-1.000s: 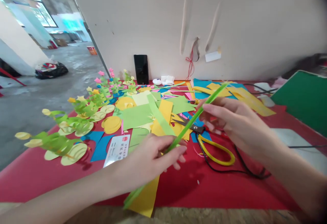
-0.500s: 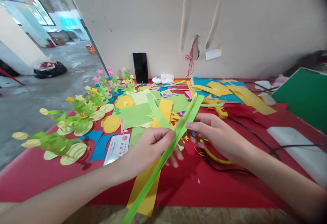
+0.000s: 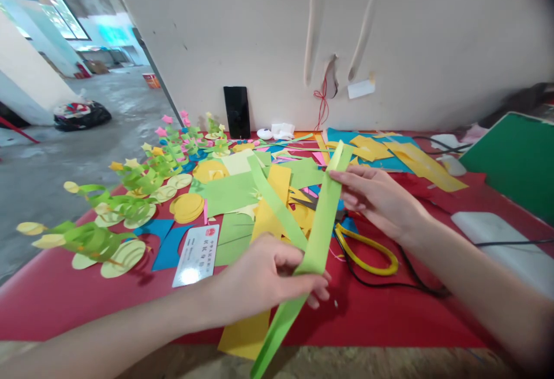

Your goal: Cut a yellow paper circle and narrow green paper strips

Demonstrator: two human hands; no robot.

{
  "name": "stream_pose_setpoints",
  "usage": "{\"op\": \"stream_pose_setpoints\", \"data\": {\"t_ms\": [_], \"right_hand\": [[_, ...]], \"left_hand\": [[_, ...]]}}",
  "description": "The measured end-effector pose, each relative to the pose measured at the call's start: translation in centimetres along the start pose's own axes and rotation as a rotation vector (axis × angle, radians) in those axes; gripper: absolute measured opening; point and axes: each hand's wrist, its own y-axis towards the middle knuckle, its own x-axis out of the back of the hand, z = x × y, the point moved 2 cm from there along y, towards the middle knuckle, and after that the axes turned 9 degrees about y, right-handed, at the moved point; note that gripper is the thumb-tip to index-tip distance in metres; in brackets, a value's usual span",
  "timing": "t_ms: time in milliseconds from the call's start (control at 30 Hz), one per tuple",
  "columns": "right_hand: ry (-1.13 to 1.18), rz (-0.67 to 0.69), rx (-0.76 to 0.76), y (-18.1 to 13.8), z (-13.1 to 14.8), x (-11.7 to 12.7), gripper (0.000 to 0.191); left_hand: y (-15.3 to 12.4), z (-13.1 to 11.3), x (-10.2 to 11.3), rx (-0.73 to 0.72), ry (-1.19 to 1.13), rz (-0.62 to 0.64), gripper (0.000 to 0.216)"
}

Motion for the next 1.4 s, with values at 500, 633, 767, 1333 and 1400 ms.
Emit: {"op": "stream_pose_setpoints", "data": {"t_ms": [500, 633, 767, 1333, 1400], "right_hand": [[-0.230, 0.124, -0.021, -1.3, 1.1, -0.7, 0.021], [-0.540, 0.386, 0.050, -3.4, -0.1, -3.4, 0.031], [-0.629, 0.448, 0.137, -3.8, -0.3, -4.1, 0.031], [-0.811, 0.235, 0.478, -3.6, -1.1, -3.9, 0.028], [-0.778, 0.179, 0.475, -3.5, -1.0, -3.6, 0.027]], "left_hand": [[-0.3, -0.5, 1.4, -0.112, -0.023, -0.025, 0.043], [0.4, -0.1, 2.4, -0.079, -0.181, -0.221, 0.029], [0.2, 0.0, 2.5, -0.083, -0.106, -0.264, 0.031], [0.4, 0.2, 1.8, -0.077, -0.085, -0.205, 0.025], [0.3, 0.1, 1.7, -0.095, -0.069, -0.233, 0.025]]}}
